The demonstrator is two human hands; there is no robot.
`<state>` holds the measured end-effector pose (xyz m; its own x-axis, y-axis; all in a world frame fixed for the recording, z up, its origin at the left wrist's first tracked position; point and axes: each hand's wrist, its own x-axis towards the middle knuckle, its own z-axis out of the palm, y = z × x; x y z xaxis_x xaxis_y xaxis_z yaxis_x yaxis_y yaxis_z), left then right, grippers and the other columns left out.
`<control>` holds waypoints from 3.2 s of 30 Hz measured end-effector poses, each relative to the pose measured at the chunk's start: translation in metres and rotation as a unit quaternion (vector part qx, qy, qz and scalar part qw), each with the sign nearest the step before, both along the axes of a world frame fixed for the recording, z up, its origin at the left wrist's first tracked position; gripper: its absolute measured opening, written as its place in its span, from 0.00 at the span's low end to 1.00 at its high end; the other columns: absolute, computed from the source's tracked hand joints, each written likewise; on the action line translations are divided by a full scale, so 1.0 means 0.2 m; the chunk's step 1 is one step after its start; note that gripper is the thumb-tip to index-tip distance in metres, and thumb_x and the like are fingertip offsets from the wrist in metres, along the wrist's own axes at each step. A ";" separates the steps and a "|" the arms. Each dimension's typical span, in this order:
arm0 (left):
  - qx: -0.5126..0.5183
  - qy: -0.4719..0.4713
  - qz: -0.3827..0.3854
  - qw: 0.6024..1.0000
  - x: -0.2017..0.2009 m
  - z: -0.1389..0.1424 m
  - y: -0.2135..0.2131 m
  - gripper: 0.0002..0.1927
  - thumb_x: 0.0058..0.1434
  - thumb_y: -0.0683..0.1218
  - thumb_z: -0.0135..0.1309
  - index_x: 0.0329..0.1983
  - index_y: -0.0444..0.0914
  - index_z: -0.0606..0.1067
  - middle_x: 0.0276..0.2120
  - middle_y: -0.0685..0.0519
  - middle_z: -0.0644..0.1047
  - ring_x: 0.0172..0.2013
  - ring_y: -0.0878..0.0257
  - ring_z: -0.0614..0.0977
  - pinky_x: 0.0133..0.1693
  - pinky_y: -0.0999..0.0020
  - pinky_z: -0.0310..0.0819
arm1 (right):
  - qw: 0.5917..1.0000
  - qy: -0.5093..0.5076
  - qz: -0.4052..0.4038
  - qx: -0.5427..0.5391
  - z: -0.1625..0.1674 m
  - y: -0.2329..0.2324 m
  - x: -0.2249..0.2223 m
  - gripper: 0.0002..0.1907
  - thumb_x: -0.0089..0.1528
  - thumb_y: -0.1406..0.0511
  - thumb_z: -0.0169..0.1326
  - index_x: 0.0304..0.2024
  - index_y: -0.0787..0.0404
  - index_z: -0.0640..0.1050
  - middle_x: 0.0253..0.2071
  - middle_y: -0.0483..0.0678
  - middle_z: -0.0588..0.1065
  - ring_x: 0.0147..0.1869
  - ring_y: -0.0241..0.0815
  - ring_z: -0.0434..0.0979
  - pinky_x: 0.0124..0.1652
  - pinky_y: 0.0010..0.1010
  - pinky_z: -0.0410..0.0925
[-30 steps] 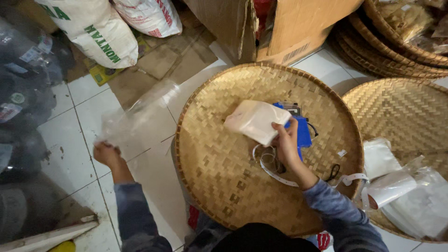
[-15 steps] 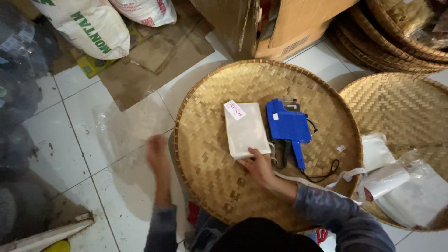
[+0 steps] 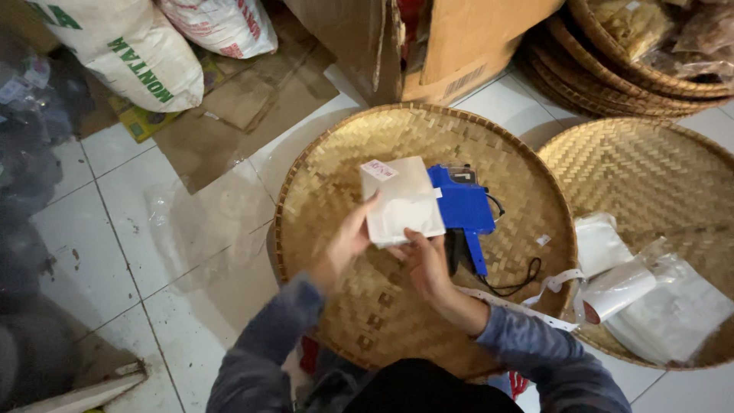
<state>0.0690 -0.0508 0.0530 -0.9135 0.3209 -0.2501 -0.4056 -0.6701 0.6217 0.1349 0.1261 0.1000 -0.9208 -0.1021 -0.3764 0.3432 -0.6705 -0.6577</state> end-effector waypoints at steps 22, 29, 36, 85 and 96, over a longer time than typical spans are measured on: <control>-0.488 0.113 0.086 0.861 -0.19 -0.21 0.05 0.40 0.52 0.50 0.71 0.60 0.30 0.63 0.51 0.40 0.77 0.50 0.51 0.80 0.50 0.56 0.76 | 0.559 0.261 0.232 0.752 0.15 0.63 -0.49 0.19 0.66 0.55 0.53 0.54 0.58 0.76 0.45 0.59 0.80 0.47 0.62 0.81 0.44 0.50 0.72; -0.774 0.155 -0.002 0.614 -0.12 -0.11 0.02 0.50 0.51 0.71 0.64 0.59 0.28 0.64 0.54 0.30 0.74 0.55 0.36 0.76 0.55 0.45 0.71 | 0.549 0.109 0.247 0.791 0.03 0.99 -0.59 0.24 0.63 0.49 0.57 0.50 0.62 0.77 0.44 0.63 0.80 0.51 0.63 0.80 0.49 0.51 0.71; -0.801 0.214 0.088 0.552 -0.18 0.01 0.00 0.51 0.48 0.74 0.63 0.62 0.35 0.66 0.56 0.35 0.71 0.59 0.39 0.69 0.59 0.42 0.61 | 0.557 0.159 0.255 0.774 0.04 1.05 -0.69 0.21 0.62 0.52 0.56 0.41 0.63 0.83 0.40 0.62 0.81 0.47 0.62 0.81 0.47 0.49 0.72; -0.737 0.261 0.284 0.556 -0.39 -0.14 0.10 0.32 0.59 0.58 0.63 0.60 0.35 0.71 0.51 0.40 0.78 0.54 0.41 0.76 0.61 0.42 0.61 | 0.748 0.195 -0.136 0.619 -0.17 0.87 -0.33 0.22 0.51 0.73 0.63 0.45 0.66 0.71 0.38 0.48 0.69 0.40 0.42 0.69 0.41 0.35 0.65; -0.645 0.170 0.269 0.695 -0.46 -0.15 0.06 0.25 0.59 0.52 0.64 0.54 0.33 0.74 0.43 0.40 0.80 0.44 0.46 0.81 0.49 0.54 0.73 | 0.850 0.267 -0.160 0.424 -0.13 0.83 -0.27 0.25 0.58 0.73 0.64 0.55 0.67 0.70 0.43 0.45 0.74 0.42 0.34 0.73 0.41 0.26 0.67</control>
<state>-0.0236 -0.0389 0.0226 -0.8914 -0.3800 0.2468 0.0049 0.5366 0.8438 0.0816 0.2926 0.0735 -0.9128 0.2864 0.2912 -0.2671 0.1209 -0.9561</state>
